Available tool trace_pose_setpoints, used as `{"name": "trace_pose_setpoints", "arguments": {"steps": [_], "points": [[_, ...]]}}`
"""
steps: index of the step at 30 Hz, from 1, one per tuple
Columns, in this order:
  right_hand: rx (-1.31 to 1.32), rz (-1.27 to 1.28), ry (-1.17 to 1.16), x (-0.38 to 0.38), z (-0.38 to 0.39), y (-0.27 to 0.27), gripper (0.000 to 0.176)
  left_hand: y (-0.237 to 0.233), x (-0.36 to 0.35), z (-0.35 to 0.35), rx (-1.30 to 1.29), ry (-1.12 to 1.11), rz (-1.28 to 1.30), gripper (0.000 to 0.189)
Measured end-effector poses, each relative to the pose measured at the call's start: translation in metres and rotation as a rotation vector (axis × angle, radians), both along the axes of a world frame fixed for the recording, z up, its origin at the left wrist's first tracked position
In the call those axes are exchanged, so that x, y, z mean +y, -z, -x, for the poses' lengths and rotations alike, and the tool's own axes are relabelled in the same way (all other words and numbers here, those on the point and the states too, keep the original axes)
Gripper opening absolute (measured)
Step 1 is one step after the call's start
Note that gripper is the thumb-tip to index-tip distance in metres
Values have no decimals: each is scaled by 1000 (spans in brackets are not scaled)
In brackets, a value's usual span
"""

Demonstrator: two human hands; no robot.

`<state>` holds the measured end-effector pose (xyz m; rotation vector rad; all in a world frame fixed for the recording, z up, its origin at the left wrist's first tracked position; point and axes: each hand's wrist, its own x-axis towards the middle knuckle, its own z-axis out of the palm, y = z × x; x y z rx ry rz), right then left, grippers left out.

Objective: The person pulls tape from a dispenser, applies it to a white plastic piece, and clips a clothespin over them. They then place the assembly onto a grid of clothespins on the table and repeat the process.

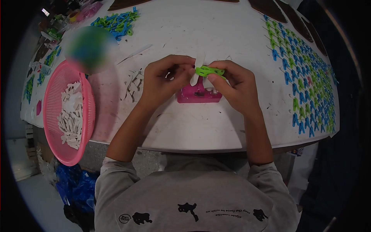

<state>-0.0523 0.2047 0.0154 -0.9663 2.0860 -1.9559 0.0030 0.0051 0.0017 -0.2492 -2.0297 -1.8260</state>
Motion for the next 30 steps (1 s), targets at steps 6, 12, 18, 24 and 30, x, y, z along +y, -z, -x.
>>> {"name": "trace_pose_setpoints", "arguments": {"steps": [6,12,18,24,30], "points": [[35,-110,5,0,-1,-4,22,4,0,1,-10,30,-19,19],[168,-222,16,3,8,-4,19,7,-12,8,150,121,135,18],[595,-429,80,10,32,-16,21,27,-37,29,399,-164,630,17],[787,-511,3,2,42,-15,24,39,-47,33,330,-189,785,8],[837,-573,-67,-8,45,-17,26,47,-46,36,310,-185,824,6]]}}
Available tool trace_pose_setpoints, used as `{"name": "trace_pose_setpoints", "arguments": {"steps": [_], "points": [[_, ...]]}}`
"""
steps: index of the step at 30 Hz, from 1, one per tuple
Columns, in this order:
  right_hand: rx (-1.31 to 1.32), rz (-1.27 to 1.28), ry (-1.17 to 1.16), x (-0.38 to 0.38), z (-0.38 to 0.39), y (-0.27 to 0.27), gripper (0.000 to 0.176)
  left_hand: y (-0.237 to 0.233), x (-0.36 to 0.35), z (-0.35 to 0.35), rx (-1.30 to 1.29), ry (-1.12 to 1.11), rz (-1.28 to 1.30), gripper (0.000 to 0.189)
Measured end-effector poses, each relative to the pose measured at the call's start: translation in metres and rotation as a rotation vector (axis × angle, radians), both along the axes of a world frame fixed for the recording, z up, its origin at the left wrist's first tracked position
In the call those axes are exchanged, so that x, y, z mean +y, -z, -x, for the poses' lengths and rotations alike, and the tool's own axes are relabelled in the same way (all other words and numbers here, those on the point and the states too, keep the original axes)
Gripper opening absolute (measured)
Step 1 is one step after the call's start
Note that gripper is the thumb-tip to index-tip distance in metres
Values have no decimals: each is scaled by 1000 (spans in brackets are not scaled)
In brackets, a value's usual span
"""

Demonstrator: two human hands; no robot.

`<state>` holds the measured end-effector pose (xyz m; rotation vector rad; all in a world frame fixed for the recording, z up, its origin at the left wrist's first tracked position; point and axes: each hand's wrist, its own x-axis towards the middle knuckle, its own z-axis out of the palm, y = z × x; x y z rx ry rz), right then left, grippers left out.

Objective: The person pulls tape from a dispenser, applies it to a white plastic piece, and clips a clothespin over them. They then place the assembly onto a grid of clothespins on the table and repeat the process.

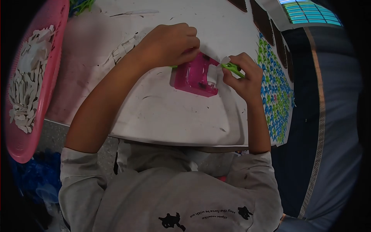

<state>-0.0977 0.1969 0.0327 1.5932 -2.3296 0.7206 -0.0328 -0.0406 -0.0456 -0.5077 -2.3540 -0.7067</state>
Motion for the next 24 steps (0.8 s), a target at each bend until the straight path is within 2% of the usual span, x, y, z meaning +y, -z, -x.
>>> {"name": "trace_pose_setpoints", "arguments": {"steps": [24], "points": [[104,-180,-124,-6,5,-6,26,2,0,0,8,3,15,8]]}}
